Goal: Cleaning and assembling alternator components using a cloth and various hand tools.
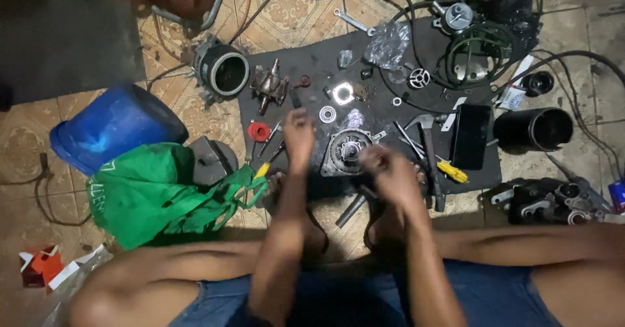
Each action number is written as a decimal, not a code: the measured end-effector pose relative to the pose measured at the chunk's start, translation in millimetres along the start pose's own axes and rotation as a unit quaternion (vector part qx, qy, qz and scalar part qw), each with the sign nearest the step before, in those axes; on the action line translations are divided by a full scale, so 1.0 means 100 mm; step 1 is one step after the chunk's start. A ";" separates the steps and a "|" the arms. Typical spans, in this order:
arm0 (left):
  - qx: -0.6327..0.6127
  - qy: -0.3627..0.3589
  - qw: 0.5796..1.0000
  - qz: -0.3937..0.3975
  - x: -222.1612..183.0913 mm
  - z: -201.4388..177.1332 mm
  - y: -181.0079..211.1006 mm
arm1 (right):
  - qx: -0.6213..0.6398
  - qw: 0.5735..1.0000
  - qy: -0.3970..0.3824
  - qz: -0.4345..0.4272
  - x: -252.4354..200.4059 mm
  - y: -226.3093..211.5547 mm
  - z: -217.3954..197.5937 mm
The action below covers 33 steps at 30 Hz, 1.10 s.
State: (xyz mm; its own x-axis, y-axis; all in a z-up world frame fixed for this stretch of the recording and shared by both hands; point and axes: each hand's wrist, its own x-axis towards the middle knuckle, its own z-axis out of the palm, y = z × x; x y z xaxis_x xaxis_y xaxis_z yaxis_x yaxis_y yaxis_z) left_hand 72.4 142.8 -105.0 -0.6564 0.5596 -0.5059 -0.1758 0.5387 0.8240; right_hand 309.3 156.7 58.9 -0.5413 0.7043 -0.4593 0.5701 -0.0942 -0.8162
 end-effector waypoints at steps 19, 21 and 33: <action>0.182 0.007 0.980 0.081 -0.65 -0.02 -0.49 | -0.077 0.923 0.181 0.332 0.44 0.88 0.20; 0.170 0.037 0.978 0.118 -0.63 -0.06 -0.55 | -0.061 0.929 0.167 0.325 0.41 0.70 0.22; 0.143 0.004 0.987 0.080 -0.55 0.01 -0.54 | -0.038 0.939 0.208 0.273 0.59 1.47 0.61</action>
State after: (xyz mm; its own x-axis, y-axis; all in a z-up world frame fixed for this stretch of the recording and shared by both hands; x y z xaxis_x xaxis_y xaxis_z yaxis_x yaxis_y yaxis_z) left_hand 118.4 83.4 -121.6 -0.6649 0.6478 -0.3718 0.1438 0.5995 0.7873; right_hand 323.7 141.5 -109.2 0.1226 0.7808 -0.6126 0.7435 -0.4811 -0.4645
